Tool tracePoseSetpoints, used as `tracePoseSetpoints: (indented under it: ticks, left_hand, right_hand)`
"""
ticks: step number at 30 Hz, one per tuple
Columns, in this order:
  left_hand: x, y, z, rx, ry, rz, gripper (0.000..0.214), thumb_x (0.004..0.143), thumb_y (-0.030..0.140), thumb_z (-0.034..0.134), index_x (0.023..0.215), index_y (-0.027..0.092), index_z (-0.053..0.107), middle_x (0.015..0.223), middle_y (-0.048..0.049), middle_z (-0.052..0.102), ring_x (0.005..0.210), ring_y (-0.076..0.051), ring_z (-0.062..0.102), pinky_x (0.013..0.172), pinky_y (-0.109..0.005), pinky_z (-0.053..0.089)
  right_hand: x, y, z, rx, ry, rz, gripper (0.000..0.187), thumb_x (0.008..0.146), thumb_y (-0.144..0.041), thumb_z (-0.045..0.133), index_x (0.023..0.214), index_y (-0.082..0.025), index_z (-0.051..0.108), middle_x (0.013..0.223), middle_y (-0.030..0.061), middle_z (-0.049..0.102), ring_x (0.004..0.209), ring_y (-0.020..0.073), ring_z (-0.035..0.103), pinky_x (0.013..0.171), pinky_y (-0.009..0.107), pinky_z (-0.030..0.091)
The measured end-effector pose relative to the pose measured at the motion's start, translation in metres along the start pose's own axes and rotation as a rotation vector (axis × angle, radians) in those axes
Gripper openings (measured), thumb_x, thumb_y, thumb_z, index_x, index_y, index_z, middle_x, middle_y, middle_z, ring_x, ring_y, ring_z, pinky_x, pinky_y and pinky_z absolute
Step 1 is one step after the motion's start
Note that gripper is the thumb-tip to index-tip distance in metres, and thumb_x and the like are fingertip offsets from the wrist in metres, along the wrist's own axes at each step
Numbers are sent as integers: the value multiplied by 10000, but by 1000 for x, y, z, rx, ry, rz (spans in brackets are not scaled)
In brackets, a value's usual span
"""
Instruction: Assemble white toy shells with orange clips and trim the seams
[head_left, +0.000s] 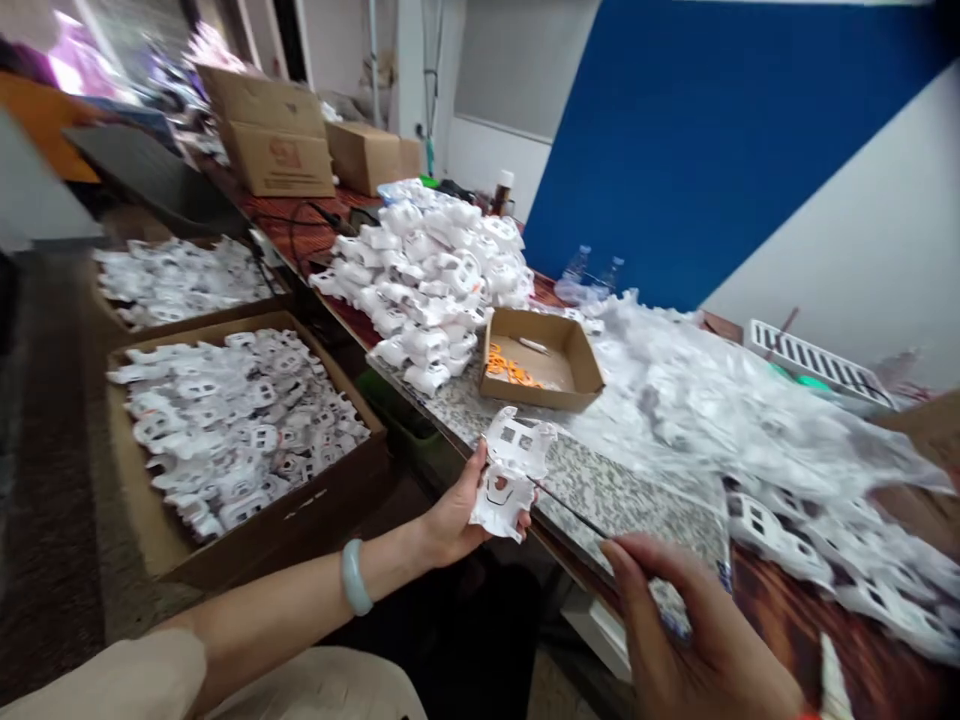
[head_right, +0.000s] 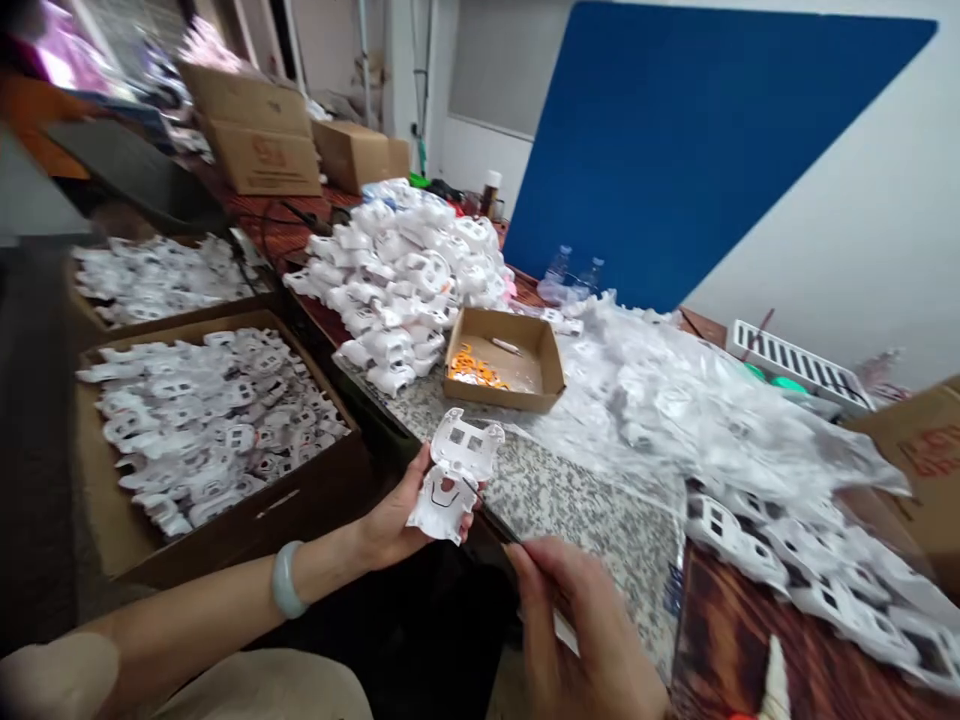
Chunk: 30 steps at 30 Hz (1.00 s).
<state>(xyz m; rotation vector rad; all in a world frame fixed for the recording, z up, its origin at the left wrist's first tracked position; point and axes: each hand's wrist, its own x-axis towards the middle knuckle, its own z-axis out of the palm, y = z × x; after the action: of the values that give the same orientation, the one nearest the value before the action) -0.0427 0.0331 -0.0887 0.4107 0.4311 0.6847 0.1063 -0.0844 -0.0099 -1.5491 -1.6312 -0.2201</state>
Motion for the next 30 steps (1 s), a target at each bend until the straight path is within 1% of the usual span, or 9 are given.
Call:
tracePoseSetpoints:
  ticks: [2,5,8,12,16,23,27,30]
  left_hand:
    - [-1,0,2,10,-27,-6,735,872,650,239,972,52,654,810,-101,632,596,-154,594,582,-283,499]
    - [-1,-2,3,23,-44,1,727,888,623,212,989,56,654,808,-103,630,600,-159,590,580,-292,503]
    - [-1,-1,3,33,-49,2,748,896,613,169,995,54,656,805,-102,626,600,-158,588,581,-292,506]
    - [-1,-1,1,50,-47,11,737,896,612,181,1001,61,658,788,-97,623,594,-156,586,571,-287,506]
    - [0,-2,0,64,-44,13,725,899,608,188,996,66,660,807,-105,633,601,-158,591,570,-285,503]
    - [2,-6,-1,62,-29,4,710,869,648,271,971,64,662,786,-92,629,600,-162,593,570,-285,500]
    - [3,-6,-2,59,-53,-3,688,848,665,324,958,76,661,795,-87,632,604,-162,597,572,-283,503]
    - [6,-6,-4,60,-56,9,649,810,685,398,891,100,665,799,-86,646,620,-167,611,578,-274,506]
  right_hand:
    - [7,-6,9,18,23,-83,24,864,-214,572,879,-220,589,752,-4,653,635,127,620,600,225,496]
    - [12,-7,19,47,8,-167,55,850,-162,586,893,-196,582,757,-10,648,646,102,620,623,191,489]
    - [12,-6,21,60,11,-172,61,847,-136,588,894,-173,584,764,-6,644,671,84,616,659,165,474]
    - [11,-6,22,81,-1,-169,53,850,-124,589,887,-161,582,747,-10,629,668,68,598,667,150,456]
    - [10,-5,24,90,-21,-169,77,841,-108,597,890,-165,576,760,-9,624,685,72,595,674,158,457]
    - [6,-3,24,83,-15,-173,123,828,-97,615,920,-167,571,786,-6,630,698,75,598,687,168,463]
    - [7,-3,24,66,-10,-178,134,828,-101,616,932,-168,567,786,-2,634,701,79,602,687,171,473]
    - [5,-4,19,54,-36,-172,127,839,-120,604,941,-183,563,787,2,639,693,88,611,665,179,489]
